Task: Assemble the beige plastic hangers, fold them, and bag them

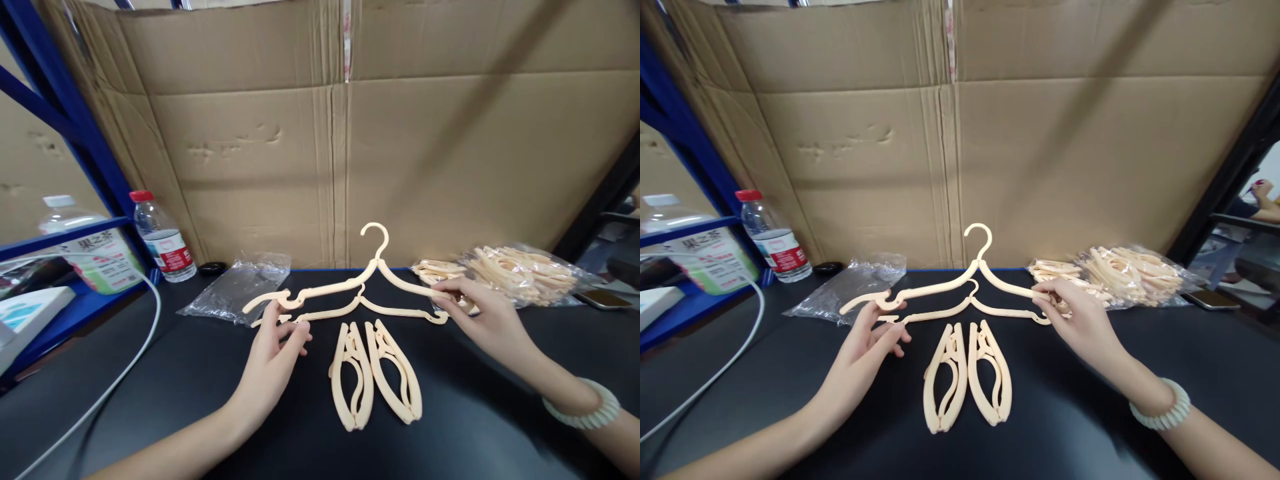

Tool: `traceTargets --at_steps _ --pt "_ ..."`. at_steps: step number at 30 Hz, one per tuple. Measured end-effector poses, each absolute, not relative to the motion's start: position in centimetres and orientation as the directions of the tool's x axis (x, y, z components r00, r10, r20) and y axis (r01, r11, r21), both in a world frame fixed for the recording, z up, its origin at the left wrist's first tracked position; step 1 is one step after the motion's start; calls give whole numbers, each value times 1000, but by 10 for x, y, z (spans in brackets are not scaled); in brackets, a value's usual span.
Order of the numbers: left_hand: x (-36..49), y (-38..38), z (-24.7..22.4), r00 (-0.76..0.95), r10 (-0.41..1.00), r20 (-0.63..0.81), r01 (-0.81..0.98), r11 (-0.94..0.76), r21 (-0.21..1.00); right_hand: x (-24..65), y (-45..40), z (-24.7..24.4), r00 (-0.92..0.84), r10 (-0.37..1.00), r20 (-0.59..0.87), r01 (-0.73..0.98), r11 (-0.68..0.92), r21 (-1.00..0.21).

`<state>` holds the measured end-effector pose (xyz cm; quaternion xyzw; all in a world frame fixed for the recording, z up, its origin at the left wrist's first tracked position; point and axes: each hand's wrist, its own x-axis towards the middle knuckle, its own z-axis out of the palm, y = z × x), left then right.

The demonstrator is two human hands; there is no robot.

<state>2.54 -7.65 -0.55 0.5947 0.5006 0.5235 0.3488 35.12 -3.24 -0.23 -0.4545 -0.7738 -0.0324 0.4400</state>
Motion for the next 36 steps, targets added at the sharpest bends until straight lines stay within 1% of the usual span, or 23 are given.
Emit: traceTargets --at_steps 4,8,12,15,17,20,22,26,28,30,32,34,36 --pt "24 -76 -7 -47 969 241 190 -228 955 348 -35 -4 -271 656 704 719 625 -305" --pt "23 -75 -10 2 965 263 190 -259 947 344 -38 -7 -344 631 696 680 678 -280" --pt "23 -75 -11 112 961 251 288 -273 918 341 -39 -10 -412 572 709 647 732 -214" --pt "24 -75 -8 130 958 255 356 -285 890 341 -38 -9 -425 543 724 663 731 -160" --pt "25 -75 -6 101 958 270 361 -288 887 343 -38 -7 -423 524 739 710 699 -90" --pt "26 -76 -3 68 959 276 345 -282 895 344 -41 -4 -410 528 744 811 584 32" --pt "27 -77 -2 56 959 279 345 -280 896 344 -44 -4 -411 525 745 849 519 102" --pt "26 -78 -2 42 958 283 360 -279 890 340 -51 -6 -466 483 741 858 452 245" --pt "26 -77 -3 48 957 286 366 -284 886 338 -53 -6 -492 473 731 853 431 296" --pt "25 -77 -3 54 956 287 373 -286 883 336 -54 -4 -499 477 724 854 413 317" --pt "25 -77 -3 59 956 289 379 -289 879 334 -55 -2 -482 491 726 865 400 304" --pt "25 -77 -4 62 954 292 382 -293 877 333 -55 -2 -445 501 743 879 402 255" --pt "25 -77 -4 65 953 297 380 -299 875 333 -55 -4 -395 507 766 889 422 179"
